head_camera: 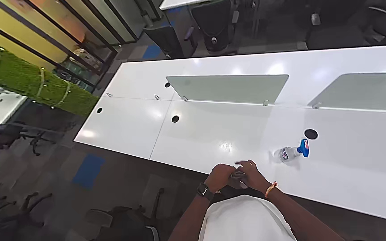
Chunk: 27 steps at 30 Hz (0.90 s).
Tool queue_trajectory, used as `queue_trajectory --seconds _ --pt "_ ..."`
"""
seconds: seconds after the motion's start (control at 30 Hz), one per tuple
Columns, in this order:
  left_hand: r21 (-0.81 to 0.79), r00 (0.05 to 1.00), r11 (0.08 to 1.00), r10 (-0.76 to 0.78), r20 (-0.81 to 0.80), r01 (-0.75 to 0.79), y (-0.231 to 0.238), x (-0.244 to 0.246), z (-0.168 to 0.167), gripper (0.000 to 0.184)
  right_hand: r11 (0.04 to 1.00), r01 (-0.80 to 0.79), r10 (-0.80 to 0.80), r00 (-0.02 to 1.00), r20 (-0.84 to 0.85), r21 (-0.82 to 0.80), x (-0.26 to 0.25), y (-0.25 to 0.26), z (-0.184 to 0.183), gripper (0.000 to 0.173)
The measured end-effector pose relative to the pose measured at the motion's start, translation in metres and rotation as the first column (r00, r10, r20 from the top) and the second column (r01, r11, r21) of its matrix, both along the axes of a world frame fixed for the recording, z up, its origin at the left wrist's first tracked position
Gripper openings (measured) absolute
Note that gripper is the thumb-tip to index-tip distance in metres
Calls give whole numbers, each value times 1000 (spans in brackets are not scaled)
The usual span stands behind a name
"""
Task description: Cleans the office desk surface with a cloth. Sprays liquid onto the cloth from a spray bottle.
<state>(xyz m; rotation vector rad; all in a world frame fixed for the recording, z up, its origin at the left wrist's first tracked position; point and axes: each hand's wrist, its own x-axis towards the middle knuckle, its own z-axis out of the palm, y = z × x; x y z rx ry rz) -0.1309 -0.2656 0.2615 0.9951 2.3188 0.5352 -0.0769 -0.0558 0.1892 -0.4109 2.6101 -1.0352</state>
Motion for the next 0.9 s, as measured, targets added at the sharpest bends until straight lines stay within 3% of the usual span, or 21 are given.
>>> queue_trajectory --seconds 0.1,0.17,0.3,0.43,0.53,0.7,0.8,0.9 --pt "143 997 989 41 -72 -31 -24 6 -7 15 986 -148 156 981 115 -77 -9 9 1 22" --pt "124 992 988 102 -77 -92 -35 11 -9 17 977 -206 211 961 178 -48 -9 12 7 24" --pt "45 958 960 279 -62 -277 -51 22 -13 22 966 -254 245 955 168 37 -10 4 15 37" --pt "40 910 912 409 -71 -407 -61 23 -13 23 982 -179 173 980 101 52 -10 -5 33 52" --pt "19 898 900 435 -72 -435 -64 18 -5 23 985 -160 155 984 84 63 -9 -6 39 49" --pt "-187 926 911 378 13 -369 -53 10 -1 25 958 -231 198 962 190 171 -7 -1 30 40" --pt "-87 917 916 396 55 -391 -45 4 -20 23 969 -160 129 978 164 191 -10 13 19 38" --pt "111 907 900 420 39 -422 -34 -13 -24 23 983 18 -32 996 78 181 -23 30 22 36"
